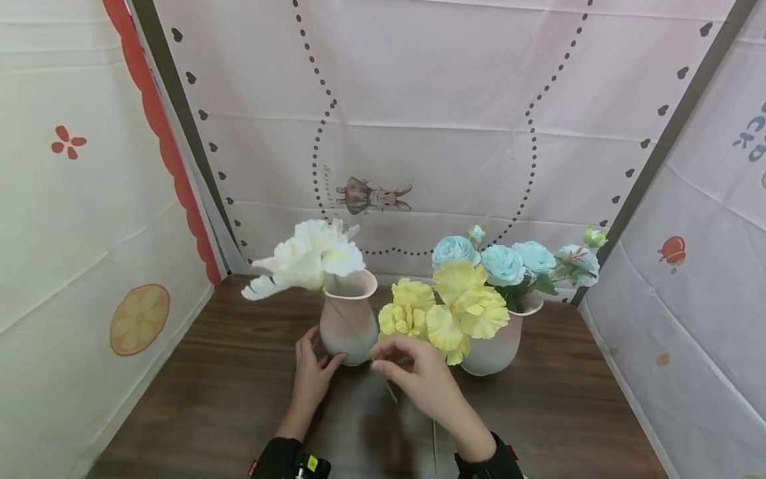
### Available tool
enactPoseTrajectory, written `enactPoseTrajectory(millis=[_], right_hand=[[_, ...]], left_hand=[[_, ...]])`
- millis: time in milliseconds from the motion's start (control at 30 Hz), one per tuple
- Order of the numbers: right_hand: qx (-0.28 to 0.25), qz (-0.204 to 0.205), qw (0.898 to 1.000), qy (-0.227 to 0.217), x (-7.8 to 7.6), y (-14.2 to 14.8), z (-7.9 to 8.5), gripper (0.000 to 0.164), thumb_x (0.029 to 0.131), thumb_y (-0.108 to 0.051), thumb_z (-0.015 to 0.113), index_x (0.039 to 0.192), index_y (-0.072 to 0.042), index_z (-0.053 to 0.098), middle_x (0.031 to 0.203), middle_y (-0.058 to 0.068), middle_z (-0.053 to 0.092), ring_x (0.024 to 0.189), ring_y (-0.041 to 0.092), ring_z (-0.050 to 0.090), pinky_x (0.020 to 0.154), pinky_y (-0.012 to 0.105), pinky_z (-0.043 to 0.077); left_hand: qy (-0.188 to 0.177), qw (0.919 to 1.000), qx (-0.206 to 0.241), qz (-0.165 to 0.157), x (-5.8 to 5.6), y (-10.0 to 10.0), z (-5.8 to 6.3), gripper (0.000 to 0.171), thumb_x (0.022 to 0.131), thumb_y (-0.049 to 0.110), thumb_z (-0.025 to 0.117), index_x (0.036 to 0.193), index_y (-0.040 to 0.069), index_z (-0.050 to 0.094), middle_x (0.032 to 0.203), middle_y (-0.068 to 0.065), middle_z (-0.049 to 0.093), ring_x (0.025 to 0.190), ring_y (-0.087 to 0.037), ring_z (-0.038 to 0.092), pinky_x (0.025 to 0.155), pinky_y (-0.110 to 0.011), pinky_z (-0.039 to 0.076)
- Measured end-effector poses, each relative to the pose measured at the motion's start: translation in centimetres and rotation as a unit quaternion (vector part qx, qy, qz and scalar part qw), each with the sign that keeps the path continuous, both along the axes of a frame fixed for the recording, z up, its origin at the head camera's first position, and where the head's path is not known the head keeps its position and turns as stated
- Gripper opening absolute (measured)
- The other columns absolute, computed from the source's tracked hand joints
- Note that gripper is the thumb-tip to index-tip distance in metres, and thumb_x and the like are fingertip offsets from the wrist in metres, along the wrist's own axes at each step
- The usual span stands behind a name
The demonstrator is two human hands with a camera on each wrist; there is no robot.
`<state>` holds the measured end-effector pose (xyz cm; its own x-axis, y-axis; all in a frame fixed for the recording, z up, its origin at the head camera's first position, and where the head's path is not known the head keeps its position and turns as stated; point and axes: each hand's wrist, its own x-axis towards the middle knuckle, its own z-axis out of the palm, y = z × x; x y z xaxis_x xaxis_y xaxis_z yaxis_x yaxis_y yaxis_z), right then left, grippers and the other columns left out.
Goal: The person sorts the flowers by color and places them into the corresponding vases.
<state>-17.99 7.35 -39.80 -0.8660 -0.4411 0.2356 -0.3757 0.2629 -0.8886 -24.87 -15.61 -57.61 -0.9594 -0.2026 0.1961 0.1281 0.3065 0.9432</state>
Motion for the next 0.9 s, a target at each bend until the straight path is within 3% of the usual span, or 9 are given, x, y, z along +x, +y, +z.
enactPoseTrajectory(millis=[233, 533, 900], right_hand=[[-0.017, -0.028, 0.997, 0.074, -2.1, -1.3, 2.5, 0.012, 0.094, -0.014, 0.069, 0.104, -0.008, 0.071, 0.098, 0.009, 0.074, 0.085, 0.014, 0.068, 0.072, 0.021, 0.059], [-0.041, -0.080, 0.991, 0.094, -5.4, -2.5, 5.3, 0.011, 0.095, -0.012, 0.068, 0.104, -0.007, 0.071, 0.101, 0.010, 0.073, 0.093, 0.021, 0.070, 0.077, 0.029, 0.061], [-0.054, -0.121, 0.982, 0.136, -8.6, -4.4, 6.4, 0.012, 0.095, -0.014, 0.068, 0.104, -0.007, 0.072, 0.102, 0.011, 0.074, 0.095, 0.024, 0.071, 0.081, 0.034, 0.063]], left_hand=[[-0.017, 0.9999, 0.002, 0.001, 0.4, -0.1, 0.4, 0.081, 0.090, 0.012, 0.073, 0.152, 0.005, 0.021, 0.150, -0.023, 0.022, 0.144, -0.042, 0.035, 0.109, -0.048, 0.049], [-0.002, 0.9999, 0.007, -0.008, 0.3, 0.0, 0.5, 0.079, 0.090, 0.010, 0.073, 0.150, 0.003, 0.023, 0.148, -0.024, 0.023, 0.141, -0.044, 0.037, 0.109, -0.051, 0.049], [-0.002, 1.0000, 0.005, -0.005, 0.4, 0.0, 0.4, 0.079, 0.090, 0.011, 0.073, 0.151, 0.003, 0.023, 0.147, -0.024, 0.025, 0.138, -0.042, 0.038, 0.109, -0.051, 0.049]])
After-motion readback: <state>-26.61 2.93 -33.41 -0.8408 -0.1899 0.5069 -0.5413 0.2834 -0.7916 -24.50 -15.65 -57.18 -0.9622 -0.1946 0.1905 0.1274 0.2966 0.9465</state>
